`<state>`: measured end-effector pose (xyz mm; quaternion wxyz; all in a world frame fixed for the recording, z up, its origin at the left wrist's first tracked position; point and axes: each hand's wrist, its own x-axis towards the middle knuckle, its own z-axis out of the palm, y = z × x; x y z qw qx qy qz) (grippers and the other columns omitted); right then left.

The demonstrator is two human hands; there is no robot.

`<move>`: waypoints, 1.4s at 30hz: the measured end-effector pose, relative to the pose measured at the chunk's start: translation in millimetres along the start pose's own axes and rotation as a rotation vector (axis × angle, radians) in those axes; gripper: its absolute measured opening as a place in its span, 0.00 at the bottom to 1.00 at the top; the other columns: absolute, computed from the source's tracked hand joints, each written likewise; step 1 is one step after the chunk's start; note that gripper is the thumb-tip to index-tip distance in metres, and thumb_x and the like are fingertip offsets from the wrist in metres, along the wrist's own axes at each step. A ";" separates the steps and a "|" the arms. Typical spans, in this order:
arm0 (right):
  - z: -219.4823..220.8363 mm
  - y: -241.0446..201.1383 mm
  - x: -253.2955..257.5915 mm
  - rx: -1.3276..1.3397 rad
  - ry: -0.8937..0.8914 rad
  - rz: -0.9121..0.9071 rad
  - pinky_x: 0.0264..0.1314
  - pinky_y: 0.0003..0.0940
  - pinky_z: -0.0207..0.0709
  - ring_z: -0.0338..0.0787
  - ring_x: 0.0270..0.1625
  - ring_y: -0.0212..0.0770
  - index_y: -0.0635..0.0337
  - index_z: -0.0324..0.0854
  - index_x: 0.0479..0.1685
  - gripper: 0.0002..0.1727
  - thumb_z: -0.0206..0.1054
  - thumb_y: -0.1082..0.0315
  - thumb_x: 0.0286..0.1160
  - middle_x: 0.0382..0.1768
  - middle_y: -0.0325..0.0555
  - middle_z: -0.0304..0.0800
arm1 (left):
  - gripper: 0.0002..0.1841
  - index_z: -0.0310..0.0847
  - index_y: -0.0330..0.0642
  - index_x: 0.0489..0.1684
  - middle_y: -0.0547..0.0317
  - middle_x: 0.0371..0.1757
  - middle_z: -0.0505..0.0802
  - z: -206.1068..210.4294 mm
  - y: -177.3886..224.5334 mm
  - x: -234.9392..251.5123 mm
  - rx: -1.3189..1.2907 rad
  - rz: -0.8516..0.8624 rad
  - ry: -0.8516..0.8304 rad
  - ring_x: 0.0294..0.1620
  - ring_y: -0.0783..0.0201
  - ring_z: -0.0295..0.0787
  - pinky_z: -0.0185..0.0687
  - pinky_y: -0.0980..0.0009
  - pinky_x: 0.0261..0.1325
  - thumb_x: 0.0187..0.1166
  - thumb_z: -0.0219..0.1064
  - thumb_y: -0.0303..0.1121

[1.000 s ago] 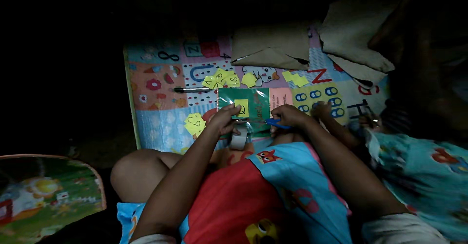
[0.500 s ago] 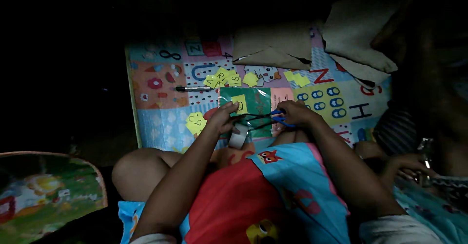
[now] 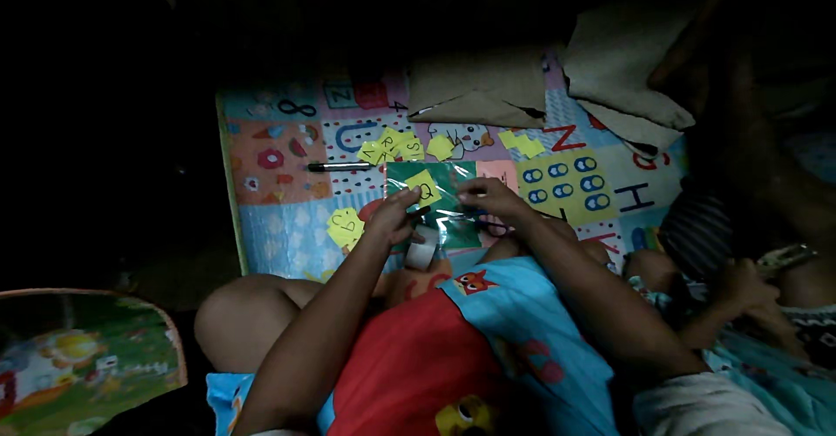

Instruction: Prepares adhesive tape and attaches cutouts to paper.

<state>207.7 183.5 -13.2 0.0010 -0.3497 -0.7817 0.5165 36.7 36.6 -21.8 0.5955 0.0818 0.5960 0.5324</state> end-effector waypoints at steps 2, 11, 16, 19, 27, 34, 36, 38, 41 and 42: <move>14.9 -24.7 -6.3 0.138 0.016 -0.055 0.78 0.50 0.72 0.79 0.75 0.55 0.74 0.85 0.57 0.17 0.71 0.68 0.79 0.71 0.65 0.81 | 0.21 0.64 0.43 0.80 0.40 0.78 0.74 3.5 -0.1 -1.8 0.022 0.008 -0.002 0.73 0.41 0.76 0.81 0.38 0.53 0.94 0.49 0.42; 30.5 -27.5 -8.4 0.128 0.081 -0.165 0.75 0.43 0.74 0.83 0.71 0.47 0.78 0.85 0.45 0.12 0.60 0.75 0.85 0.68 0.63 0.83 | 0.20 0.71 0.43 0.75 0.40 0.75 0.78 8.4 0.4 -5.6 0.085 0.009 0.008 0.69 0.43 0.80 0.82 0.41 0.50 0.94 0.49 0.42; 28.8 -21.3 -7.5 0.288 0.153 0.039 0.68 0.46 0.75 0.83 0.66 0.45 0.71 0.86 0.59 0.18 0.50 0.70 0.91 0.65 0.57 0.87 | 0.22 0.69 0.42 0.78 0.42 0.75 0.78 8.4 -2.4 -4.2 0.084 0.015 -0.006 0.70 0.42 0.78 0.81 0.39 0.51 0.94 0.49 0.43; 30.9 -17.6 -6.4 0.335 0.227 0.121 0.67 0.50 0.75 0.83 0.70 0.51 0.66 0.74 0.79 0.23 0.48 0.65 0.94 0.73 0.61 0.82 | 0.26 0.61 0.44 0.86 0.40 0.83 0.71 8.3 -3.4 -2.6 0.039 -0.004 -0.015 0.77 0.38 0.72 0.78 0.33 0.56 0.94 0.48 0.45; 55.1 -17.0 -20.3 0.596 0.080 0.071 0.47 0.32 0.81 0.83 0.46 0.32 0.61 0.78 0.62 0.14 0.67 0.69 0.83 0.50 0.44 0.86 | 0.24 0.68 0.47 0.81 0.43 0.77 0.77 10.2 -6.4 -5.5 0.027 0.023 -0.048 0.71 0.42 0.78 0.82 0.40 0.52 0.95 0.45 0.48; 44.7 -21.0 -18.8 0.769 0.339 -0.029 0.44 0.27 0.81 0.80 0.34 0.26 0.51 0.72 0.32 0.09 0.59 0.73 0.83 0.30 0.31 0.78 | 0.23 0.68 0.57 0.85 0.54 0.70 0.83 11.9 -5.3 -5.8 0.083 0.104 -0.082 0.61 0.56 0.83 0.83 0.52 0.49 0.95 0.45 0.46; 38.3 -14.5 -18.9 0.661 0.382 -0.104 0.40 0.26 0.79 0.78 0.30 0.26 0.53 0.72 0.31 0.09 0.63 0.73 0.78 0.28 0.33 0.76 | 0.23 0.67 0.58 0.84 0.56 0.67 0.85 9.9 -6.9 -3.7 0.073 0.127 -0.095 0.58 0.58 0.85 0.85 0.56 0.46 0.94 0.45 0.46; 34.1 -11.3 -14.0 0.557 0.434 -0.166 0.38 0.25 0.79 0.77 0.28 0.26 0.59 0.73 0.31 0.07 0.66 0.76 0.72 0.26 0.34 0.76 | 0.22 0.67 0.58 0.83 0.57 0.66 0.85 9.7 -6.6 -4.3 0.070 0.137 -0.101 0.58 0.59 0.85 0.84 0.57 0.45 0.94 0.45 0.47; 32.4 -13.2 -11.6 0.474 0.461 -0.210 0.36 0.20 0.76 0.76 0.27 0.22 0.62 0.73 0.31 0.07 0.67 0.79 0.68 0.26 0.32 0.76 | 0.22 0.69 0.54 0.81 0.56 0.66 0.84 12.0 -4.4 -7.1 0.096 0.153 -0.091 0.60 0.59 0.85 0.84 0.56 0.48 0.94 0.45 0.46; 32.3 -15.0 -12.6 0.456 0.452 -0.210 0.37 0.20 0.76 0.77 0.28 0.22 0.63 0.74 0.33 0.06 0.67 0.80 0.69 0.27 0.34 0.77 | 0.22 0.69 0.54 0.81 0.55 0.68 0.84 11.5 -4.7 -7.7 0.103 0.157 -0.098 0.62 0.57 0.84 0.83 0.55 0.50 0.94 0.46 0.46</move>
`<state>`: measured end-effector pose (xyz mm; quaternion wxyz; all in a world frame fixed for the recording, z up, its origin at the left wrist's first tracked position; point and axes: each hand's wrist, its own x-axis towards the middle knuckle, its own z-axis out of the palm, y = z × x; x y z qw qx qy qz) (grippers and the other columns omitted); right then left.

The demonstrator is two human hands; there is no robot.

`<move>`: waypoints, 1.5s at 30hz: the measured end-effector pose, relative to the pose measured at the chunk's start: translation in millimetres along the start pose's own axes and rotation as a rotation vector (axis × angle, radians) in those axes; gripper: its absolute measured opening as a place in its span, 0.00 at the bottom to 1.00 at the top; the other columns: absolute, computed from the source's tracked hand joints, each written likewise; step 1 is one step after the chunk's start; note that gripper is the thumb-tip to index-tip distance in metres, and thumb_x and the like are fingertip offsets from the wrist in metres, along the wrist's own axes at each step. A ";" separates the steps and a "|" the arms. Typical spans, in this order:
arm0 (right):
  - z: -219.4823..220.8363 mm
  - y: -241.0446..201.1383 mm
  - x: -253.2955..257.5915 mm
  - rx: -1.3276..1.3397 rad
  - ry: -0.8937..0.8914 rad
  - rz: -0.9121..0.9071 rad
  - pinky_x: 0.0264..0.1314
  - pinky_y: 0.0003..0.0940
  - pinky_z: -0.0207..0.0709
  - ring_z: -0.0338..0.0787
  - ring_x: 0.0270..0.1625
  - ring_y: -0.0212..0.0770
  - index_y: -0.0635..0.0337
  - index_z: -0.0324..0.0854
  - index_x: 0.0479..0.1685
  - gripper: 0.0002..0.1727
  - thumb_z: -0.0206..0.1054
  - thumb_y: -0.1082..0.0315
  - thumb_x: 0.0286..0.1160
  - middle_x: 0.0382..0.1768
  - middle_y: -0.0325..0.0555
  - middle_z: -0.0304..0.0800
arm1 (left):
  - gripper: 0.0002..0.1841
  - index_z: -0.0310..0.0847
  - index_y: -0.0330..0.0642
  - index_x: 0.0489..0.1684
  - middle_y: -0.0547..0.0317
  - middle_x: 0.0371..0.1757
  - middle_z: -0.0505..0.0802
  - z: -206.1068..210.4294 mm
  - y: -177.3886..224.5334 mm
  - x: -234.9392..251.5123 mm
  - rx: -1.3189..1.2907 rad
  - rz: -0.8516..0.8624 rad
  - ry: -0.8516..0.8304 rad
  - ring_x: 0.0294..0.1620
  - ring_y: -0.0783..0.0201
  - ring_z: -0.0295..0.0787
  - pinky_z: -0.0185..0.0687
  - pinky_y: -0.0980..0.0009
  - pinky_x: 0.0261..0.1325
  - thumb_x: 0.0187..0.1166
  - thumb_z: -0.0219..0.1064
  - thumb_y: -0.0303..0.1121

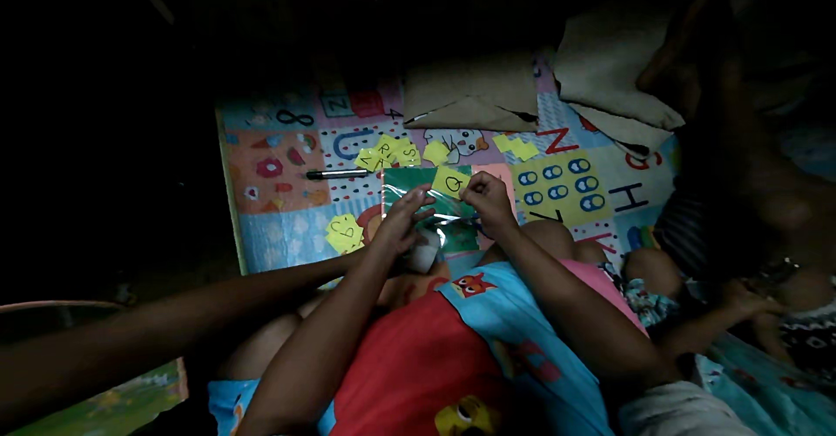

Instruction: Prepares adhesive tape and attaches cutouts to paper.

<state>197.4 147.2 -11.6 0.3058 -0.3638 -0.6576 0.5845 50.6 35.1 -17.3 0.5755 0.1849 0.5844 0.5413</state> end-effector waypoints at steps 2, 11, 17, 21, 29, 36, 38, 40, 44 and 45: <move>-0.2 -1.9 -2.2 -0.039 -0.038 -0.007 0.38 0.20 0.77 0.78 0.31 0.24 0.68 0.76 0.41 0.06 0.67 0.81 0.69 0.33 0.38 0.78 | 0.23 0.68 0.52 0.83 0.53 0.70 0.82 -3.2 -3.9 0.5 0.015 0.036 -0.034 0.63 0.55 0.82 0.83 0.52 0.52 0.93 0.48 0.47; -14.5 -8.3 -3.2 -0.113 -0.081 -0.057 0.47 0.27 0.80 0.82 0.43 0.29 0.67 0.79 0.39 0.02 0.66 0.78 0.74 0.42 0.46 0.83 | 0.23 0.65 0.49 0.82 0.52 0.67 0.83 -2.8 -7.1 -1.1 0.057 0.139 -0.051 0.59 0.60 0.83 0.83 0.58 0.54 0.88 0.56 0.32; -33.8 -10.9 7.9 -0.093 0.037 -0.045 0.46 0.27 0.82 0.82 0.37 0.27 0.70 0.79 0.47 0.07 0.67 0.78 0.75 0.38 0.42 0.82 | 0.21 0.73 0.26 0.70 0.49 0.67 0.83 16.8 -2.8 -10.9 0.240 0.361 -0.340 0.60 0.70 0.82 0.80 0.72 0.64 0.79 0.62 0.26; -34.1 -5.8 11.5 -0.038 0.096 -0.075 0.46 0.24 0.82 0.83 0.38 0.25 0.75 0.78 0.47 0.08 0.64 0.79 0.73 0.39 0.41 0.83 | 0.20 0.72 0.23 0.69 0.45 0.67 0.82 21.1 -6.4 -15.0 0.236 0.392 -0.444 0.61 0.68 0.82 0.79 0.71 0.64 0.80 0.61 0.25; -26.2 -8.2 5.1 -0.051 0.059 -0.148 0.47 0.19 0.82 0.84 0.39 0.20 0.74 0.80 0.45 0.07 0.63 0.78 0.72 0.39 0.38 0.85 | 0.17 0.76 0.21 0.67 0.33 0.67 0.83 29.7 6.2 -32.6 0.445 0.338 -0.323 0.59 0.54 0.84 0.79 0.63 0.65 0.81 0.62 0.20; -30.7 -9.3 1.6 -0.069 0.069 -0.166 0.47 0.17 0.81 0.84 0.39 0.19 0.78 0.80 0.48 0.10 0.65 0.79 0.72 0.39 0.40 0.86 | 0.17 0.78 0.21 0.66 0.29 0.68 0.82 28.5 19.2 -38.8 0.507 0.369 -0.178 0.65 0.46 0.84 0.78 0.58 0.70 0.82 0.63 0.20; -32.2 -7.5 3.0 -0.063 0.082 -0.154 0.46 0.18 0.81 0.84 0.39 0.20 0.79 0.80 0.51 0.12 0.66 0.79 0.73 0.41 0.42 0.86 | 0.16 0.79 0.19 0.64 0.27 0.67 0.83 28.7 18.0 -39.0 0.548 0.392 -0.181 0.64 0.44 0.84 0.79 0.57 0.69 0.81 0.64 0.20; -35.4 -1.6 5.5 -0.064 0.090 -0.159 0.45 0.17 0.82 0.84 0.38 0.18 0.77 0.80 0.51 0.12 0.66 0.78 0.72 0.40 0.39 0.86 | 0.16 0.80 0.19 0.62 0.26 0.65 0.84 28.2 15.2 -38.6 0.627 0.419 -0.207 0.63 0.41 0.85 0.79 0.54 0.68 0.80 0.65 0.20; -38.4 2.0 7.2 -0.070 0.031 -0.184 0.43 0.16 0.81 0.82 0.35 0.16 0.80 0.77 0.52 0.12 0.65 0.80 0.73 0.37 0.37 0.83 | 0.15 0.83 0.19 0.59 0.25 0.61 0.87 28.1 11.3 -40.7 0.751 0.398 -0.258 0.66 0.37 0.84 0.75 0.47 0.73 0.78 0.68 0.21; -38.7 1.7 7.3 -0.076 0.010 -0.184 0.43 0.16 0.81 0.82 0.35 0.16 0.81 0.77 0.53 0.13 0.64 0.79 0.74 0.37 0.37 0.83 | 0.15 0.83 0.19 0.59 0.26 0.61 0.88 28.1 11.6 -41.6 0.788 0.354 -0.265 0.66 0.37 0.84 0.74 0.46 0.74 0.79 0.68 0.22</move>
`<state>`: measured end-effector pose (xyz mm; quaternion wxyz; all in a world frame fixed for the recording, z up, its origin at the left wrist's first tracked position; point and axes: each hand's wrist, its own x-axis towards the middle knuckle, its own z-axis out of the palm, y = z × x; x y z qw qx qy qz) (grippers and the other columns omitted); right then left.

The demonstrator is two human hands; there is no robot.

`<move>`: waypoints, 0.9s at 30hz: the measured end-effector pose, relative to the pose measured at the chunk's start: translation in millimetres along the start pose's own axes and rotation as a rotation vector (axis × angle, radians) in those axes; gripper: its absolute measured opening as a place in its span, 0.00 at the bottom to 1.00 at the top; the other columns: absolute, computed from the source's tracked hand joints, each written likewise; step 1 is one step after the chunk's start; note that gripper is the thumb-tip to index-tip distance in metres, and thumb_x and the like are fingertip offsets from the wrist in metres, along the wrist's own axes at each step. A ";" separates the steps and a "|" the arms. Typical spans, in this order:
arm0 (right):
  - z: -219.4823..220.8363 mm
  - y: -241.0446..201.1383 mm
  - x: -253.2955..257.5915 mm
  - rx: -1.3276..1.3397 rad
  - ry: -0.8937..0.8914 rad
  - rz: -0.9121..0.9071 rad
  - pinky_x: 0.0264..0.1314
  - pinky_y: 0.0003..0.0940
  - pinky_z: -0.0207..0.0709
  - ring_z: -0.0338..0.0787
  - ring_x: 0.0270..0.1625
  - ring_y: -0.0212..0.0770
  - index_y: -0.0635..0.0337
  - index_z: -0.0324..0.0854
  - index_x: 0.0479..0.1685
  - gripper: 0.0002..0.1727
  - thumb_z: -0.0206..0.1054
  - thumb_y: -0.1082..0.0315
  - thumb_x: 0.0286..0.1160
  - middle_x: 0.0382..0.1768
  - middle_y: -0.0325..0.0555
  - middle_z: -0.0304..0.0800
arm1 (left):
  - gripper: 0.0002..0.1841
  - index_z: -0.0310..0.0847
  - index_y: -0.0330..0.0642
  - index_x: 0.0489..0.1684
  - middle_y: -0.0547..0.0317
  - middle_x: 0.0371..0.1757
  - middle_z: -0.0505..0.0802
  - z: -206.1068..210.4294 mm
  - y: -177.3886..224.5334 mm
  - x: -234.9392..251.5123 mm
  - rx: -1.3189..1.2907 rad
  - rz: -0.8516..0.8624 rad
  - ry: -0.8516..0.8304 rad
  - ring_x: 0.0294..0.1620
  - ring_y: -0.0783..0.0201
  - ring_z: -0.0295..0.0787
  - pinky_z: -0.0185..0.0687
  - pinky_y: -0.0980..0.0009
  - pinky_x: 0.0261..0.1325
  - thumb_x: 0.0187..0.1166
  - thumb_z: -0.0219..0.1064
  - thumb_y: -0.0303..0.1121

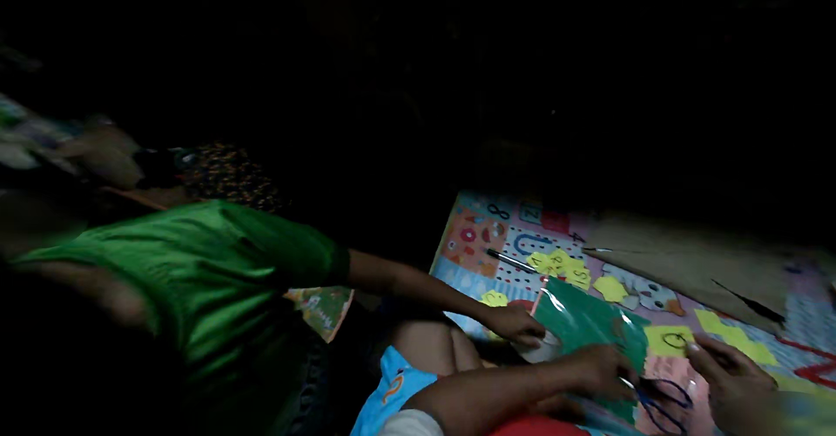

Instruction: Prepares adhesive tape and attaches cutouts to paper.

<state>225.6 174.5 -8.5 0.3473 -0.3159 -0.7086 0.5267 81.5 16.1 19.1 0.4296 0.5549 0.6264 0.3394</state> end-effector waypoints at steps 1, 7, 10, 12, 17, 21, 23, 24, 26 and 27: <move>0.4 -1.4 0.2 -0.009 -0.014 0.011 0.42 0.16 0.81 0.83 0.35 0.16 0.80 0.77 0.53 0.13 0.64 0.79 0.74 0.37 0.35 0.83 | 0.15 0.82 0.19 0.60 0.26 0.60 0.88 -0.3 0.1 -0.4 0.030 -0.040 -0.026 0.66 0.36 0.84 0.73 0.45 0.74 0.80 0.67 0.23; -3.0 2.6 4.4 0.003 -0.091 0.063 0.42 0.16 0.81 0.82 0.35 0.15 0.77 0.77 0.53 0.12 0.63 0.77 0.75 0.37 0.30 0.82 | 0.17 0.83 0.20 0.59 0.25 0.56 0.89 -4.1 -5.9 2.7 0.141 -0.184 -0.091 0.61 0.35 0.86 0.76 0.40 0.67 0.84 0.67 0.30; -2.8 4.8 5.5 0.025 -0.106 0.070 0.42 0.16 0.81 0.83 0.35 0.15 0.72 0.77 0.51 0.10 0.63 0.77 0.75 0.37 0.27 0.83 | 0.18 0.81 0.20 0.63 0.25 0.59 0.88 -7.5 5.0 -0.3 0.129 -0.202 -0.128 0.64 0.35 0.84 0.74 0.42 0.69 0.85 0.66 0.30; -3.1 6.4 5.0 0.045 -0.110 0.078 0.42 0.16 0.82 0.84 0.35 0.15 0.70 0.77 0.50 0.09 0.64 0.78 0.74 0.36 0.25 0.84 | 0.17 0.80 0.18 0.61 0.23 0.60 0.87 -11.6 23.5 -11.2 0.129 -0.257 -0.118 0.65 0.35 0.83 0.72 0.43 0.71 0.84 0.65 0.26; -3.6 7.0 5.6 0.016 -0.123 0.102 0.40 0.14 0.80 0.82 0.34 0.15 0.72 0.78 0.51 0.10 0.65 0.78 0.74 0.36 0.27 0.82 | 0.10 0.89 0.29 0.51 0.41 0.42 0.94 -59.7 -91.0 -46.8 0.562 0.068 -0.101 0.49 0.49 0.92 0.81 0.51 0.63 0.83 0.66 0.26; -2.4 7.0 4.7 0.024 -0.124 0.094 0.40 0.14 0.80 0.82 0.34 0.14 0.71 0.78 0.50 0.09 0.65 0.78 0.73 0.35 0.27 0.83 | 0.14 0.88 0.27 0.53 0.38 0.50 0.93 -15.8 -2.6 -29.4 0.405 -0.367 -0.004 0.52 0.49 0.90 0.80 0.56 0.61 0.79 0.71 0.31; -1.0 6.9 2.9 0.028 -0.126 0.090 0.39 0.14 0.80 0.82 0.33 0.14 0.71 0.79 0.48 0.08 0.65 0.79 0.72 0.34 0.26 0.83 | 0.16 0.87 0.25 0.52 0.36 0.50 0.93 -4.8 25.2 -34.2 0.301 -0.363 0.074 0.51 0.47 0.90 0.81 0.56 0.57 0.76 0.73 0.32; -0.6 6.7 2.4 0.025 -0.128 0.094 0.40 0.14 0.80 0.82 0.33 0.14 0.71 0.79 0.48 0.09 0.65 0.79 0.72 0.34 0.26 0.83 | 0.16 0.88 0.25 0.52 0.37 0.50 0.93 -14.3 31.0 -48.0 0.287 -0.296 0.068 0.50 0.48 0.90 0.81 0.58 0.56 0.76 0.72 0.32; -0.8 6.5 2.0 0.003 -0.147 0.107 0.41 0.14 0.80 0.81 0.34 0.15 0.74 0.78 0.50 0.10 0.65 0.79 0.73 0.37 0.29 0.81 | 0.14 0.88 0.28 0.53 0.40 0.52 0.93 -33.1 52.8 -65.2 0.262 -0.292 0.005 0.52 0.51 0.90 0.81 0.60 0.59 0.78 0.72 0.30; -1.5 7.7 1.9 -0.008 -0.155 0.102 0.42 0.15 0.80 0.82 0.35 0.15 0.75 0.78 0.51 0.11 0.65 0.78 0.74 0.37 0.30 0.82 | 0.14 0.88 0.27 0.54 0.39 0.53 0.93 -27.6 49.4 -57.5 0.209 -0.295 -0.001 0.53 0.50 0.90 0.81 0.59 0.60 0.79 0.71 0.30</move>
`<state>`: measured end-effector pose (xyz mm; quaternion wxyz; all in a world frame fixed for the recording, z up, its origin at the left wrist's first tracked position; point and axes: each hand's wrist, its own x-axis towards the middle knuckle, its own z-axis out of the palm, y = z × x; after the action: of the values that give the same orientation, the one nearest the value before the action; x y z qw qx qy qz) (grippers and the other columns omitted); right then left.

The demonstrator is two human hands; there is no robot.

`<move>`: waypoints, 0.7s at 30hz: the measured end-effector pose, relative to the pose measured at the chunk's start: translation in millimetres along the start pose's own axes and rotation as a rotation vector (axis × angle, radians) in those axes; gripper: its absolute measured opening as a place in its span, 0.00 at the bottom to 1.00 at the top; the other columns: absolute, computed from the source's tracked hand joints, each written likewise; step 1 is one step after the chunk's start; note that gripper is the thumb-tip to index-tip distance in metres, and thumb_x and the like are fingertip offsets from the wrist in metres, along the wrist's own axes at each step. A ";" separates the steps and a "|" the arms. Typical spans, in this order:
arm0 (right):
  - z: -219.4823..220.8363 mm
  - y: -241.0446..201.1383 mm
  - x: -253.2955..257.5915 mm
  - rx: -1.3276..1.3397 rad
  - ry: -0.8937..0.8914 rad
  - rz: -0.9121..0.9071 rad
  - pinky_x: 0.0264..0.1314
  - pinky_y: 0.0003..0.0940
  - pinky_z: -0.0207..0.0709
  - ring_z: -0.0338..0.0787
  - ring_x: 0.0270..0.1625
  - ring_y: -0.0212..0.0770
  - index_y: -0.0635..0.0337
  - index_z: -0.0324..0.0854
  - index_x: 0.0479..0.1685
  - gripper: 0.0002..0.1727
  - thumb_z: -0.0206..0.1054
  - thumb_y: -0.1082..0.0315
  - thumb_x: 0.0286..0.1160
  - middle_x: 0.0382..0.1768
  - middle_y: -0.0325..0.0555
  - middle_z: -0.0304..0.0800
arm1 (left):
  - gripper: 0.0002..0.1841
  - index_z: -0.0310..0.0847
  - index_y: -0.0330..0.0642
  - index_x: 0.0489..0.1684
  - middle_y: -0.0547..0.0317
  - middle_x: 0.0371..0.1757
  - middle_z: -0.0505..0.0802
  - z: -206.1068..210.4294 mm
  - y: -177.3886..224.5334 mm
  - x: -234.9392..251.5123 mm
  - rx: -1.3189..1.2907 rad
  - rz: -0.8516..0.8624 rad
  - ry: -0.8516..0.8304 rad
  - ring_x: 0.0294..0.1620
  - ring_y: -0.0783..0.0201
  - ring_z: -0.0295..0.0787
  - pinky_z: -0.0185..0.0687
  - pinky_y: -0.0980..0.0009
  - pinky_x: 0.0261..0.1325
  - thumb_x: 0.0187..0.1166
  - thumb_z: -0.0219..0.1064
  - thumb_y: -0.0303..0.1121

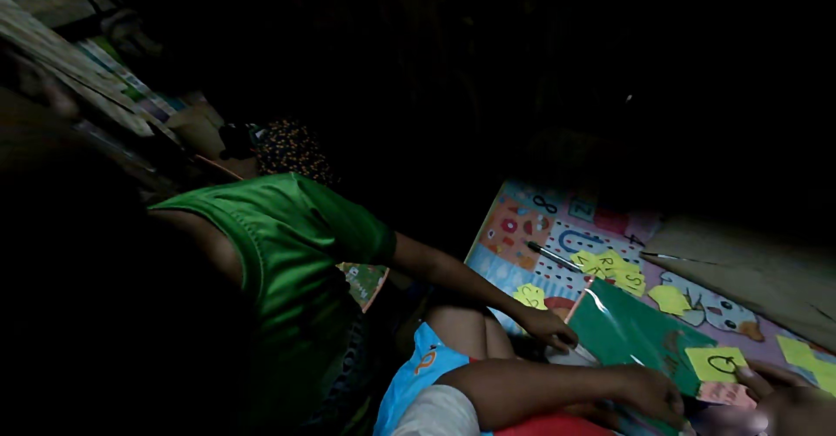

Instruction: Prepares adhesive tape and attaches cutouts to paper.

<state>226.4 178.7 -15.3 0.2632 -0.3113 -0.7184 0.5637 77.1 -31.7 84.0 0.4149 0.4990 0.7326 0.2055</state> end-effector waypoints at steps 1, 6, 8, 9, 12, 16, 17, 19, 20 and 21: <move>-0.3 2.0 0.0 -0.007 -0.001 -0.013 0.42 0.15 0.80 0.82 0.35 0.15 0.75 0.78 0.51 0.11 0.65 0.78 0.73 0.37 0.30 0.82 | 0.15 0.86 0.24 0.55 0.34 0.54 0.92 14.8 -1.7 16.2 -0.088 0.014 -0.009 0.54 0.45 0.89 0.79 0.56 0.61 0.80 0.70 0.28; -1.5 3.3 0.3 0.002 -0.010 -0.033 0.42 0.13 0.80 0.82 0.35 0.14 0.74 0.78 0.50 0.11 0.66 0.78 0.72 0.37 0.29 0.83 | 0.16 0.86 0.26 0.58 0.39 0.56 0.93 -50.2 61.7 -77.6 -0.054 -0.109 0.017 0.52 0.57 0.89 0.80 0.71 0.56 0.75 0.71 0.23; -1.1 2.2 -0.1 0.004 -0.011 -0.031 0.42 0.13 0.80 0.82 0.35 0.14 0.74 0.78 0.50 0.11 0.66 0.78 0.72 0.36 0.29 0.83 | 0.15 0.82 0.25 0.62 0.40 0.62 0.90 -63.3 89.3 -89.7 0.007 -0.209 -0.065 0.60 0.59 0.86 0.76 0.73 0.63 0.79 0.65 0.20; -1.2 2.9 0.5 0.008 -0.015 -0.034 0.42 0.14 0.80 0.83 0.35 0.15 0.73 0.78 0.50 0.11 0.66 0.78 0.71 0.36 0.29 0.83 | 0.13 0.81 0.20 0.59 0.32 0.59 0.89 -38.3 71.0 -61.5 -0.020 -0.088 -0.065 0.59 0.52 0.87 0.78 0.66 0.65 0.81 0.64 0.19; -2.5 6.1 2.8 -0.005 -0.023 -0.066 0.43 0.15 0.81 0.83 0.36 0.15 0.76 0.78 0.49 0.11 0.67 0.78 0.70 0.37 0.31 0.84 | 0.15 0.81 0.16 0.58 0.24 0.54 0.88 51.0 -23.8 64.8 -0.289 0.295 -0.152 0.56 0.40 0.86 0.78 0.49 0.62 0.85 0.62 0.24; -5.2 8.1 3.0 -0.048 -0.018 -0.083 0.44 0.16 0.80 0.83 0.38 0.17 0.81 0.77 0.52 0.15 0.67 0.76 0.71 0.41 0.38 0.83 | 0.16 0.79 0.18 0.63 0.26 0.62 0.87 52.9 -25.2 80.0 -0.439 0.094 -0.107 0.65 0.42 0.83 0.73 0.49 0.72 0.86 0.60 0.24; -5.6 8.0 2.5 -0.050 -0.012 -0.081 0.44 0.16 0.80 0.82 0.38 0.18 0.81 0.77 0.53 0.15 0.67 0.76 0.72 0.40 0.40 0.83 | 0.16 0.79 0.18 0.64 0.26 0.62 0.86 51.7 -26.6 79.8 -0.477 0.077 -0.081 0.65 0.42 0.83 0.73 0.50 0.72 0.87 0.60 0.24; -5.2 6.9 0.8 -0.045 -0.003 -0.083 0.43 0.15 0.79 0.82 0.37 0.17 0.82 0.76 0.52 0.15 0.67 0.77 0.72 0.40 0.39 0.83 | 0.16 0.78 0.18 0.65 0.26 0.64 0.85 49.9 -27.5 78.5 -0.564 0.033 -0.024 0.65 0.43 0.83 0.74 0.51 0.71 0.87 0.59 0.24; -5.0 6.1 0.3 -0.046 -0.002 -0.080 0.43 0.15 0.79 0.82 0.37 0.16 0.82 0.76 0.52 0.15 0.66 0.77 0.72 0.40 0.38 0.83 | 0.16 0.77 0.18 0.66 0.26 0.65 0.84 49.1 -27.5 78.1 -0.613 0.008 0.013 0.65 0.43 0.82 0.74 0.51 0.72 0.87 0.59 0.24; -5.2 5.1 0.1 -0.054 -0.006 -0.073 0.43 0.15 0.79 0.82 0.37 0.16 0.82 0.76 0.53 0.15 0.66 0.77 0.72 0.40 0.39 0.83 | 0.17 0.77 0.19 0.66 0.26 0.65 0.84 48.5 -27.6 78.5 -0.653 -0.019 0.052 0.66 0.43 0.82 0.74 0.51 0.72 0.87 0.59 0.24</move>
<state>230.9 183.0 -19.1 0.2729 -0.2900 -0.7451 0.5350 88.6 22.0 5.0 0.5359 0.3273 0.6431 0.4383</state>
